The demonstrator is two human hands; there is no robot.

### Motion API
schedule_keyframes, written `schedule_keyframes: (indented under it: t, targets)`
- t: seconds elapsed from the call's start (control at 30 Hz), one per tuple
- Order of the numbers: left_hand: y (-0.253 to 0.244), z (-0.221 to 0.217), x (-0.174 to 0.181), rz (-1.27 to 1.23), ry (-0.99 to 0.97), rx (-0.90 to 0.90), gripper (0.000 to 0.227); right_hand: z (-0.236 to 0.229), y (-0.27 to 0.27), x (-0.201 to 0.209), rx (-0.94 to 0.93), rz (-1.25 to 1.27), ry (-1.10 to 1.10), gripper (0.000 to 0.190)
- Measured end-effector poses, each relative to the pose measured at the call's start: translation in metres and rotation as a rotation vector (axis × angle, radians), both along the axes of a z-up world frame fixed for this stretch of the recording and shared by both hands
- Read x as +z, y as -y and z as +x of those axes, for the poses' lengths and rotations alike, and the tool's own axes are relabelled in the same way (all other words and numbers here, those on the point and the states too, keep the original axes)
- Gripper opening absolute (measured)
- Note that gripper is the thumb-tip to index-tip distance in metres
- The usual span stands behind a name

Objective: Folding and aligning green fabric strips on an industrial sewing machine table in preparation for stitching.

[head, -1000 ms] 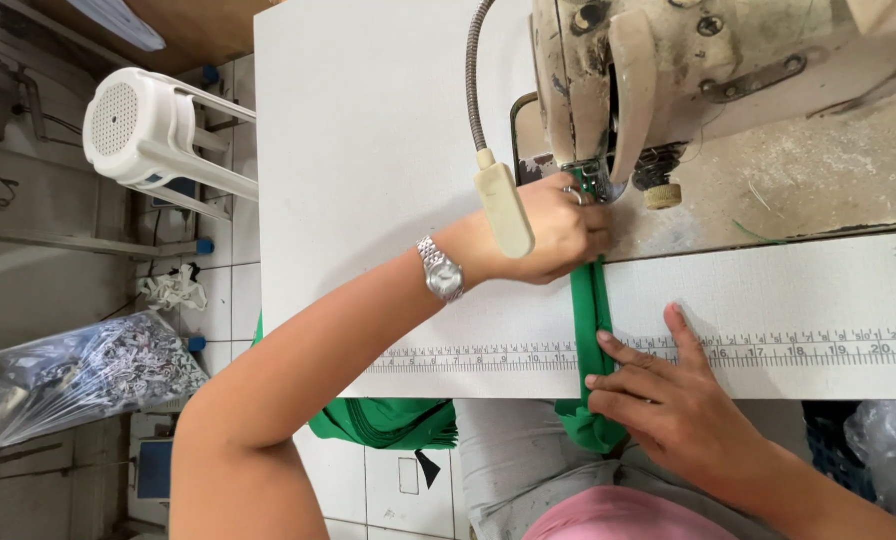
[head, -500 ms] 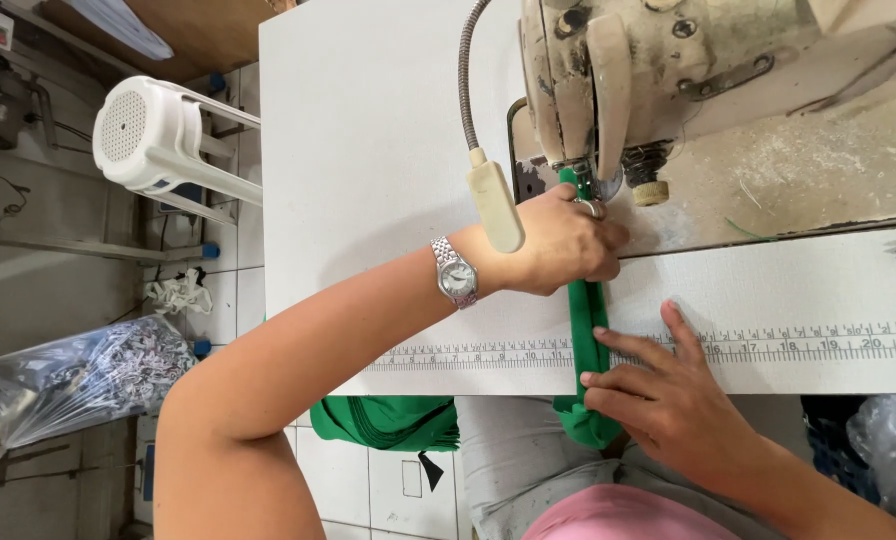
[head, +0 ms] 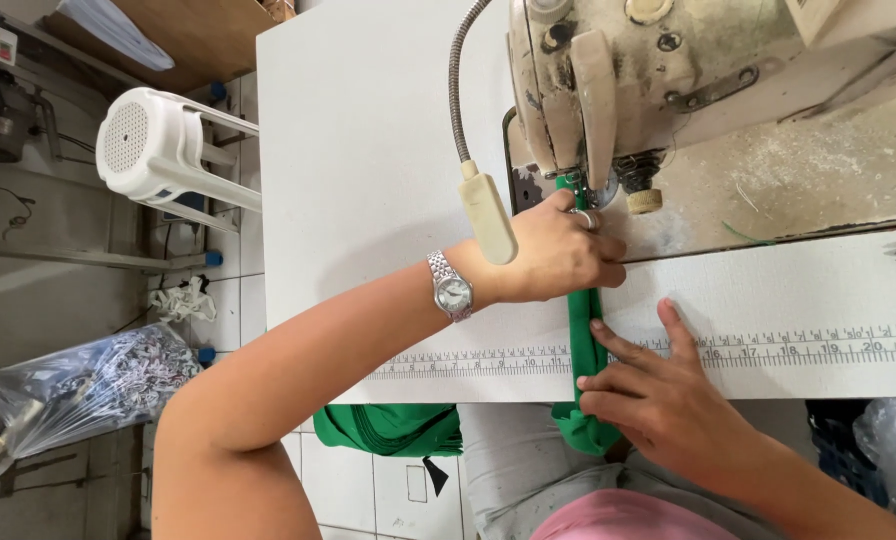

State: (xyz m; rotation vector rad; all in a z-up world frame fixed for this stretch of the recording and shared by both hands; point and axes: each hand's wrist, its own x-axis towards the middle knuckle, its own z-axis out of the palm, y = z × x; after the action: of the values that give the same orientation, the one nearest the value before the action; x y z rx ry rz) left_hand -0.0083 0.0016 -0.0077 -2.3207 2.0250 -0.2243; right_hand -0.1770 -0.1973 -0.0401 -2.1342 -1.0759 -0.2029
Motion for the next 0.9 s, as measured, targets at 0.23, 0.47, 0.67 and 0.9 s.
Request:
schedule_keyframes:
  t: [0.23,0.47,0.67,0.9]
  targets:
    - [0.011,0.003,-0.007,0.096,-0.051,0.070,0.032,-0.005,-0.001,0.001,-0.009,-0.022,0.025,0.015]
    - [0.018,0.003,-0.022,0.172,-0.094,0.146,0.029,-0.010,-0.004,-0.004,-0.036,0.050,0.141,0.013]
    - [0.016,0.003,-0.025,0.128,-0.167,0.211,0.024,-0.017,-0.003,0.002,-0.006,0.055,0.327,0.015]
    - [0.001,-0.019,-0.035,-0.235,-0.054,0.307,0.018,-0.016,-0.001,0.010,-0.033,0.115,0.287,0.016]
